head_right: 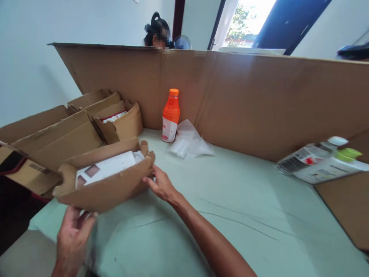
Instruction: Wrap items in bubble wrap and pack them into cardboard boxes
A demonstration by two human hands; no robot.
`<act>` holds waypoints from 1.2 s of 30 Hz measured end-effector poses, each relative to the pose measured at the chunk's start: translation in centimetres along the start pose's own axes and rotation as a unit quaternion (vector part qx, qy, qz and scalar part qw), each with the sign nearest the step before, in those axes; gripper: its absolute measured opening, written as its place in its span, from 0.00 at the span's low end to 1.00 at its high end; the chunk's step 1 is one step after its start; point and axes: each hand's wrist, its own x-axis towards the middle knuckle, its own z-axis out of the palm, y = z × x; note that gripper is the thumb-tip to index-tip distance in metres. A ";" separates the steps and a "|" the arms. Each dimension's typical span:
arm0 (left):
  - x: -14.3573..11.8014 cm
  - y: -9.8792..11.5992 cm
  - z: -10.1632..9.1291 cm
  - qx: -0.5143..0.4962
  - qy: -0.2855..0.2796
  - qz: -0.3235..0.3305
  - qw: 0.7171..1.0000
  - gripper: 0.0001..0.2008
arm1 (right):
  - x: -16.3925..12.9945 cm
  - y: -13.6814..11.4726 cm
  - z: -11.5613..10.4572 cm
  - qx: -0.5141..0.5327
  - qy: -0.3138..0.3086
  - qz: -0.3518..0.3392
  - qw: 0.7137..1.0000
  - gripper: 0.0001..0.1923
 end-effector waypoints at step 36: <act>0.7 -8.5 0.3 0.076 -0.130 0.000 0.989 0.45 | 3.9 1.6 14.4 -0.436 -0.012 -0.165 0.884 0.27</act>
